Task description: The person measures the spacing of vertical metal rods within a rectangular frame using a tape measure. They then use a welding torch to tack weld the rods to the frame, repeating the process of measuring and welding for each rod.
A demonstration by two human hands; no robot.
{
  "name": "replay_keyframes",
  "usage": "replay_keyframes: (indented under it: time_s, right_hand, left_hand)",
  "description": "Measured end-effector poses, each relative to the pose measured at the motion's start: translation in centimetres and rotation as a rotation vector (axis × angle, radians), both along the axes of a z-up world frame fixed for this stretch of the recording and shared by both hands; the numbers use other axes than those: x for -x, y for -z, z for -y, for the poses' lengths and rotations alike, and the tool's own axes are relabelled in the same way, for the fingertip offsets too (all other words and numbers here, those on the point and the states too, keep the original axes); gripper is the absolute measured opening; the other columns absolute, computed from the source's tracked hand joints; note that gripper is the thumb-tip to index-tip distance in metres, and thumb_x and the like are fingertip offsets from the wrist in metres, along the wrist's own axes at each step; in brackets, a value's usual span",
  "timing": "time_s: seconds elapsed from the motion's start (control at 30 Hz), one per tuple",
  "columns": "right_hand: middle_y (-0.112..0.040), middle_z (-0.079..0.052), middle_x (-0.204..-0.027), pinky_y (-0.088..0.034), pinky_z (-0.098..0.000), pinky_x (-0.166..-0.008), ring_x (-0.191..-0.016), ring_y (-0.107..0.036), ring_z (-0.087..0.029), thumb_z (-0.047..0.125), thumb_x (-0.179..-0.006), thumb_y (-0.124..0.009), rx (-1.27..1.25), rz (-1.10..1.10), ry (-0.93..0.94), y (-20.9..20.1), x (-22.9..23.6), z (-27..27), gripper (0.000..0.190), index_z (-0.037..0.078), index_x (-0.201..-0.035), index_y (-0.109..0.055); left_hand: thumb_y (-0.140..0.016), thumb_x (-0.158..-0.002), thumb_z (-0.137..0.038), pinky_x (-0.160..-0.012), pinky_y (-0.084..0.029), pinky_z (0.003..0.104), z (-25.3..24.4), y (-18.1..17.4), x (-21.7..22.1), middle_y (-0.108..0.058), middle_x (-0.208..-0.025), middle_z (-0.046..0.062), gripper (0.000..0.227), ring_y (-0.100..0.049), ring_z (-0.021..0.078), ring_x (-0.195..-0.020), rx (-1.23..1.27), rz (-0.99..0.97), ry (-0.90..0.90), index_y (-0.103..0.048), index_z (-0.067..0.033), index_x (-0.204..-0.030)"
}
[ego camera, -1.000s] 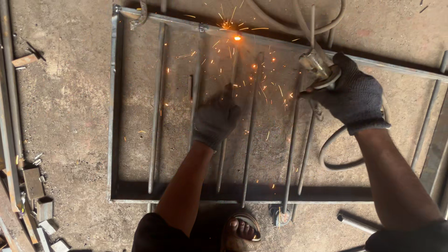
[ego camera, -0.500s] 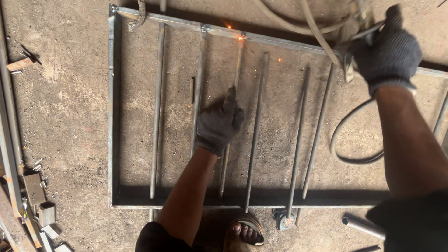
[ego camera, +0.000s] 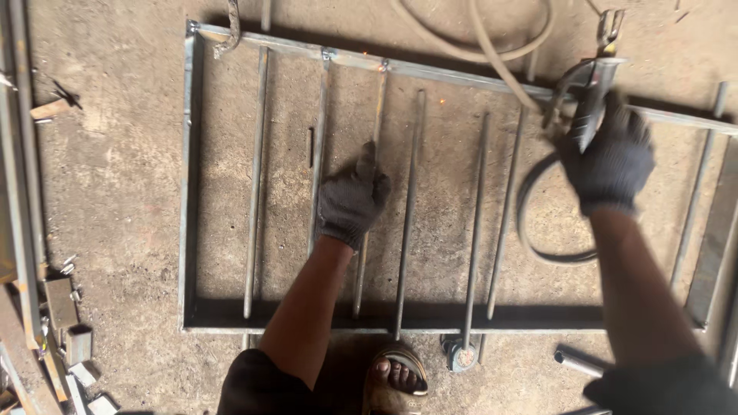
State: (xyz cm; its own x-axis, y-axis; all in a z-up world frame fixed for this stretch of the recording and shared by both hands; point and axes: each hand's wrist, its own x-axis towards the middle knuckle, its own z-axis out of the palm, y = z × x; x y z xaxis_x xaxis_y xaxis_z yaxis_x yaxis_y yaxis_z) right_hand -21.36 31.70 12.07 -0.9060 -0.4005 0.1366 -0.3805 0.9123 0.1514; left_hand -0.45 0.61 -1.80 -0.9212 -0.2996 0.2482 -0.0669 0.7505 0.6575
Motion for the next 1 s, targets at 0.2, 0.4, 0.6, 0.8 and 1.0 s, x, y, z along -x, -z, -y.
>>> replay_keyframes:
  time_s: [0.2,0.4,0.6,0.8,1.0]
  right_hand:
    - [-0.064,-0.023,-0.133,-0.052,-0.0519,-0.097,-0.122,-0.062,-0.04,0.052,-0.083,-0.087,0.131,0.13,0.12,-0.2,-9.6,-3.5,0.086,0.003,-0.147,-0.056]
    - [-0.064,-0.024,-0.134,-0.052,-0.0508,-0.1,-0.124,-0.062,-0.041,0.049,-0.082,-0.085,0.247,0.124,0.067,-1.1,-15.3,-4.1,0.081,0.001,-0.142,-0.057]
    - [-0.064,-0.025,-0.133,-0.054,-0.0503,-0.098,-0.124,-0.062,-0.04,0.05,-0.083,-0.083,0.24,0.191,0.091,-2.5,-17.1,-3.5,0.079,0.001,-0.139,-0.057]
    - [-0.065,-0.023,-0.133,-0.055,-0.0482,-0.097,-0.122,-0.063,-0.037,0.049,-0.083,-0.081,0.249,0.252,0.045,-3.6,-17.1,-1.4,0.076,0.002,-0.138,-0.058]
    - [-0.068,-0.02,-0.128,-0.057,-0.0468,-0.091,-0.107,-0.069,-0.036,0.049,-0.083,-0.081,0.255,0.222,-0.031,-3.2,-17.9,-0.2,0.073,0.004,-0.136,-0.059]
  left_hand:
    - [-0.05,-0.103,-0.047,-0.054,-0.059,0.044,-3.1,-4.0,-2.1,-0.071,-0.085,0.016,0.074,-0.071,0.028,-0.064,0.069,0.566,-0.153,-0.02,-0.0096,-0.16]
    - [-0.051,-0.102,-0.035,-0.069,-0.059,0.043,-1.1,-5.2,-1.8,-0.071,-0.086,0.021,0.061,-0.071,0.0337,-0.074,-0.261,0.469,-0.002,-0.038,0.002,-0.149]
    - [-0.067,-0.093,-0.037,-0.082,-0.061,0.04,1.5,-11.7,0.8,-0.074,-0.098,0.021,0.038,-0.068,0.0305,-0.087,-0.746,0.588,-0.023,-0.069,0.0004,-0.098]
    - [-0.067,-0.096,-0.039,-0.09,-0.053,0.035,4.4,-13.6,2.1,-0.076,-0.105,0.018,0.043,-0.07,0.0229,-0.093,-0.934,0.473,0.132,-0.073,0.0004,-0.11]
    - [-0.054,-0.103,-0.032,-0.083,-0.057,0.048,1.3,-5.7,-3.0,-0.073,-0.107,0.023,0.052,-0.072,0.0353,-0.091,0.201,0.54,0.173,-0.047,-0.0011,-0.145]
